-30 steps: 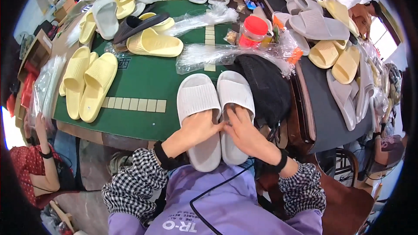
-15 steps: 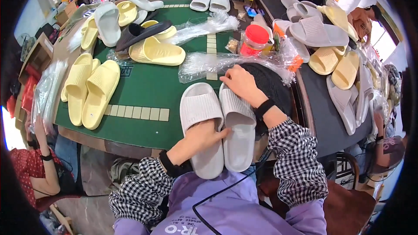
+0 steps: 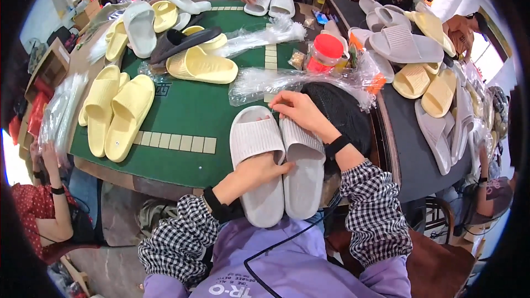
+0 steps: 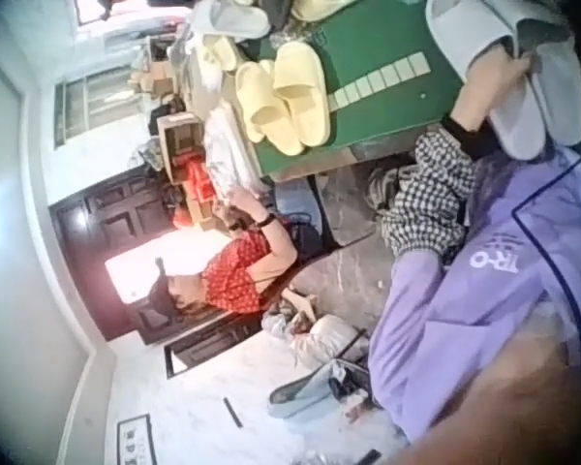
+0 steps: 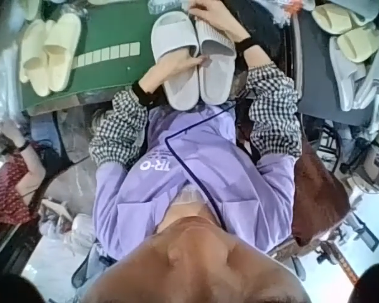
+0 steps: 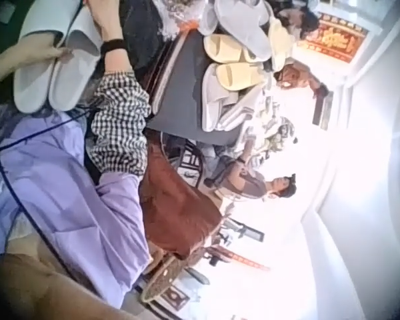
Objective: The recorder is inspecting, handling, and pairing slippers at a manufacturing table.
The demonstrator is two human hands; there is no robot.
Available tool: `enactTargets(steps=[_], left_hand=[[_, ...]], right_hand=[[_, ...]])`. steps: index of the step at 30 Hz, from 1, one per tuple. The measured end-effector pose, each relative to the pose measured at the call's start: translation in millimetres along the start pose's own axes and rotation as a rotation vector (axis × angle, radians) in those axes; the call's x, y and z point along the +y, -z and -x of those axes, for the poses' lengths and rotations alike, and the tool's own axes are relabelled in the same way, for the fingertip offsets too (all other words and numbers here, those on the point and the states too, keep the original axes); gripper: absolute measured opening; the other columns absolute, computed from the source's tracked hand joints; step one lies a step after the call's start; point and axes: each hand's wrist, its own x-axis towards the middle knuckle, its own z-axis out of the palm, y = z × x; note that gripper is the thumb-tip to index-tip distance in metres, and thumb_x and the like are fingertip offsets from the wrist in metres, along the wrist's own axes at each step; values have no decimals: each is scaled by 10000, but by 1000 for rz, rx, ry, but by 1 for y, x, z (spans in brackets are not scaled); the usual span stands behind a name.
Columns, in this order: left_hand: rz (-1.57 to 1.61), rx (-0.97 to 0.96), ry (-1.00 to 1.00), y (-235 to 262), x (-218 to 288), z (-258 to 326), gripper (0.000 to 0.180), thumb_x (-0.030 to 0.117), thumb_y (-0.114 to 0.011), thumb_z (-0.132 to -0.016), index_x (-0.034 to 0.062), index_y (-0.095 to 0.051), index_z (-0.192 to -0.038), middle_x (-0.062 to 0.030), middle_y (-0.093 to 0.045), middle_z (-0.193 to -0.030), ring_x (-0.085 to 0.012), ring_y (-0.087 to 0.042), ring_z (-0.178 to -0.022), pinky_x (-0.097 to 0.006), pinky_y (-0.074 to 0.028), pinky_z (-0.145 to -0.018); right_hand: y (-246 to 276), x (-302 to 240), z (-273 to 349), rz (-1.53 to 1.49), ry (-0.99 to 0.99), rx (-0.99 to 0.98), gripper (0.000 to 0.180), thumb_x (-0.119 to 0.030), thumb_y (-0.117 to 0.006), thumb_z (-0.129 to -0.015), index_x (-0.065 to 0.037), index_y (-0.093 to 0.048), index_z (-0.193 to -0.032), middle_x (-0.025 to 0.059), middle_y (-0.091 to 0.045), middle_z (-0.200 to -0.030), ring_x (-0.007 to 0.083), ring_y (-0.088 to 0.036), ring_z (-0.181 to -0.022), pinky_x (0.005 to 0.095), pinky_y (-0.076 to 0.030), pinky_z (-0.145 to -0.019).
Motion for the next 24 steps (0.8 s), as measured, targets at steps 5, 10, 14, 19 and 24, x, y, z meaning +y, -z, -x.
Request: enactTargets(steps=[5, 10, 14, 19, 24], left_hand=[[4, -40, 12, 4, 2, 2, 733, 588, -612, -871, -117, -573, -1067, -313, -633, -962, -427, -636, -877, -442, -504, -823], [-118, 181, -230, -4, -6, 10, 693, 533, -604, -923, -108, -522, -1173, -332, -612, -1046, -451, -623, -945, -460, -507, -847], [-144, 168, -212, -8, -6, 14, 646, 495, -586, -953, -102, -513, -1191, -332, -614, -1048, -474, -613, -966, -472, -509, -842], [-255, 51, -113, 5, 7, 34, 521, 377, -606, -961, -80, -529, -1200, -309, -609, -1037, -453, -617, -941, -492, -505, -838], [-380, 272, -486, 5, 1, 71, 370, 155, -686, -853, -18, -577, -1161, -194, -602, -1044, -412, -625, -919, -480, -526, -786]], right_hand=[[3, 2, 2, 66, 21, -24, 133, -64, -643, -910, 33, -681, -992, 41, -680, -816, 86, -606, -689, 249, -496, -650], [21, 3, 24, 24, -22, 7, 125, -49, -636, -910, 25, -685, -997, 22, -658, -798, 79, -609, -725, 238, -493, -666], [19, 13, 42, -36, -15, 126, 116, -48, -635, -920, 20, -671, -1008, 17, -664, -855, 67, -608, -791, 219, -487, -719], [1, 22, 44, -102, -27, 296, 114, -49, -644, -902, 22, -676, -986, 66, -699, -847, 112, -652, -782, 259, -516, -728], [-7, 14, 46, 22, -49, 351, 111, -63, -647, -896, 16, -673, -971, 78, -704, -842, 140, -661, -778, 282, -521, -743]])
